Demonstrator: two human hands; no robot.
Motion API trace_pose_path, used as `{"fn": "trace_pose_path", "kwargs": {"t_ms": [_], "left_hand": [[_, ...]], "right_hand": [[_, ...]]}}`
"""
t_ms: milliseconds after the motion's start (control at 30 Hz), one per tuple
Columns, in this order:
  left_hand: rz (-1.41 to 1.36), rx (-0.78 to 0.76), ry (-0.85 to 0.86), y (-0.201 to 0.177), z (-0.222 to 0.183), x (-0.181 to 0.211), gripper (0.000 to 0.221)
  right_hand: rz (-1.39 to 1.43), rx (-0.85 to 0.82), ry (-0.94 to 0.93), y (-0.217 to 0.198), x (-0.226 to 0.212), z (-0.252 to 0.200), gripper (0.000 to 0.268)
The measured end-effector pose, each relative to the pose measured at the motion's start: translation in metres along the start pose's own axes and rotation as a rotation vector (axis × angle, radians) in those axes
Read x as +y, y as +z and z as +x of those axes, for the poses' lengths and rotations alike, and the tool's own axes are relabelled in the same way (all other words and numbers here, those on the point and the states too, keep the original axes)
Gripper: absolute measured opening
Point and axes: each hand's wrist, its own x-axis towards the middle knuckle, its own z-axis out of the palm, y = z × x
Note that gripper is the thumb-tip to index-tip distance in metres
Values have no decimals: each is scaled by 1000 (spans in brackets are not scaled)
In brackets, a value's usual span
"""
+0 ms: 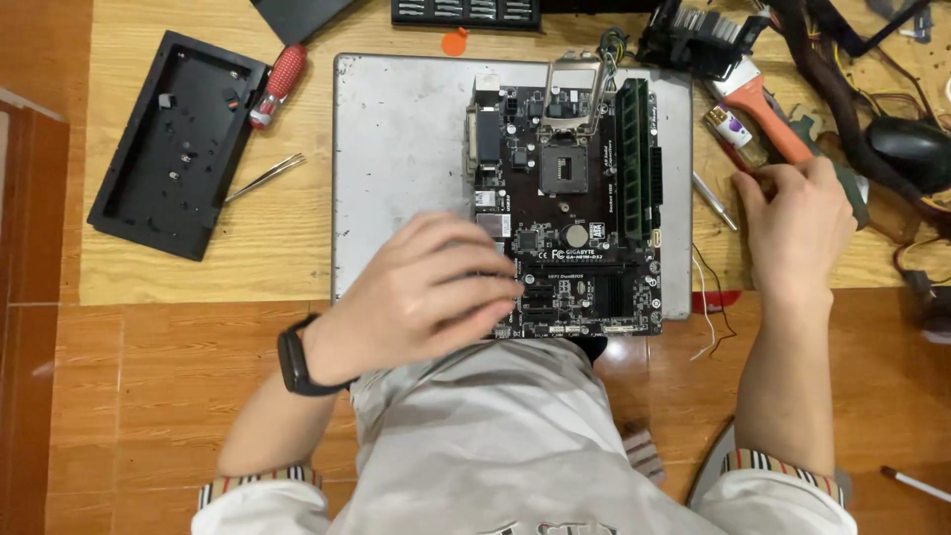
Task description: Assemble a computer by installing a CPU onto the motherboard.
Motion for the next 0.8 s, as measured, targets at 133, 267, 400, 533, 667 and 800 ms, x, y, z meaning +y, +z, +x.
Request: {"fn": "trace_pose_path", "kwargs": {"t_ms": [133, 267, 400, 533, 667, 800], "left_hand": [[88, -36, -15, -12, 36, -36, 13], [161, -33, -109, -8, 73, -80, 24], [214, -3, -135, 18, 85, -108, 35], [232, 95, -63, 29, 89, -97, 40], [162, 58, 82, 28, 90, -85, 38], [115, 15, 132, 29, 89, -88, 31]], "right_hand": [[14, -47, -3, -4, -3, -1, 15], [178, -15, -58, -20, -8, 7, 17], [629, -24, 98, -28, -7, 6, 7], [1234, 46, 265, -28, -12, 6, 10], [1440, 44, 100, -35, -44, 10, 6], [1487, -95, -84, -47, -88, 26, 8]]}}
